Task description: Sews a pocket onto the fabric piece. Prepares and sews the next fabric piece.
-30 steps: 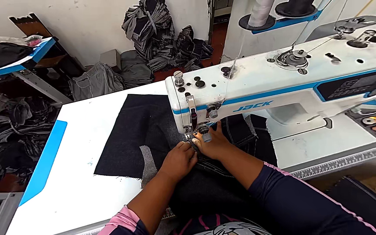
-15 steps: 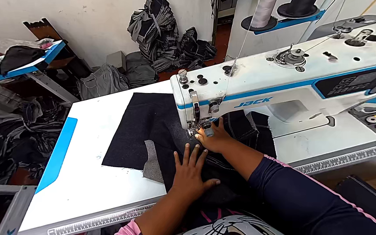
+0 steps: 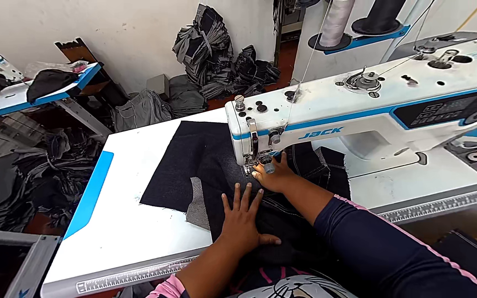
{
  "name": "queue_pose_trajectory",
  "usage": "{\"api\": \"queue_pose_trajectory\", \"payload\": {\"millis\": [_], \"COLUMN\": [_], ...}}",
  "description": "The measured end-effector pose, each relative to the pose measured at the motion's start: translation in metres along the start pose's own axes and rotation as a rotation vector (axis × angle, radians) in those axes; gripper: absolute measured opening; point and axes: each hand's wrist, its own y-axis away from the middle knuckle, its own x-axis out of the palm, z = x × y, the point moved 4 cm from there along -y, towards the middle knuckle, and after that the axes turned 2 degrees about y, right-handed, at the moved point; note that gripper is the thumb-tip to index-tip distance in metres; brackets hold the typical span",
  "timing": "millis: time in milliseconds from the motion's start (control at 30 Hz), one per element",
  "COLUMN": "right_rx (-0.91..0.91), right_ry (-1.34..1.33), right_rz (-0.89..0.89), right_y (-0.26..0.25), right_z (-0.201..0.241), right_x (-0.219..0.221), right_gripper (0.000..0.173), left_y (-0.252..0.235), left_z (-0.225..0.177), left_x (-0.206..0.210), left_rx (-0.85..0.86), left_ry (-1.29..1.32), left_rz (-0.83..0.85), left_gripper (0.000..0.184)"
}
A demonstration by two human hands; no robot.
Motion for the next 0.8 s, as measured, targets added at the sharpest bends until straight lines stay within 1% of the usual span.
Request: {"api": "queue_pose_trajectory", "payload": {"millis": [67,100,167,200,267,300,333,367,400,433,467,500,533,567,600,667,733,800], "right_rx": [0.005,0.005,-0.006,-0.030,-0.092,-0.111,-0.125,-0.144,-0.181,-0.221,-0.248,-0.264,-0.273,-0.285,-0.303,-0.331,-0.354,-0.364], "right_ry": [0.020,0.026,0.065,0.101,0.171,0.170,0.151,0.128,0.091,0.044,0.017,0.010,0.005,0.007,0.010,-0.008,-0.017,0.009], "right_rz": [0.054,0.080,0.138,0.165,0.171,0.112,0.019,-0.080,-0.185,-0.256,-0.270,-0.248,-0.208,-0.177,-0.176,-0.220,-0.370,-0.474], "right_y": [0.007,0.014,0.027,0.031,0.040,0.046,0.053,0.059,0.063,0.066,0.067,0.066,0.067,0.068,0.069,0.077,0.087,0.088], "right_z": [0.001,0.001,0.001,0.001,-0.001,-0.001,0.000,0.000,0.000,0.002,0.002,0.001,-0.001,-0.004,-0.007,-0.011,-0.008,-0.006], "right_x": [-0.013,-0.023,-0.037,-0.038,-0.027,-0.015,0.001,0.019,0.039,0.056,0.063,0.065,0.065,0.065,0.066,0.067,0.070,0.073], "right_gripper": [0.054,0.053,0.050,0.050,0.060,0.065,0.069,0.071,0.068,0.066,0.067,0.068,0.069,0.069,0.067,0.061,0.054,0.053], "left_y": [0.008,0.012,0.020,0.023,0.030,0.033,0.034,0.032,0.027,0.020,0.013,0.006,0.000,-0.004,-0.006,-0.001,0.006,0.006], "left_z": [0.010,0.023,0.068,0.100,0.168,0.194,0.208,0.206,0.188,0.156,0.118,0.082,0.057,0.043,0.037,0.034,0.034,0.037], "left_x": [0.000,-0.002,-0.012,-0.023,-0.058,-0.080,-0.097,-0.106,-0.105,-0.096,-0.080,-0.059,-0.035,-0.015,-0.001,0.011,0.014,0.014], "left_rx": [0.015,0.039,0.042,-0.006,-0.207,-0.318,-0.384,-0.366,-0.235,-0.051,0.160,0.375,0.538,0.632,0.658,0.574,0.524,0.546], "left_ry": [0.012,0.022,0.021,0.013,-0.044,-0.103,-0.151,-0.160,-0.121,-0.095,-0.092,-0.092,-0.062,0.021,0.117,0.270,0.313,0.314], "left_rz": [-0.043,-0.073,-0.115,-0.147,-0.229,-0.289,-0.369,-0.463,-0.559,-0.586,-0.553,-0.505,-0.443,-0.393,-0.409,-0.455,-0.519,-0.551], "left_gripper": [0.134,0.137,0.138,0.138,0.132,0.126,0.120,0.111,0.098,0.081,0.062,0.047,0.038,0.035,0.033,0.028,0.024,0.026]}}
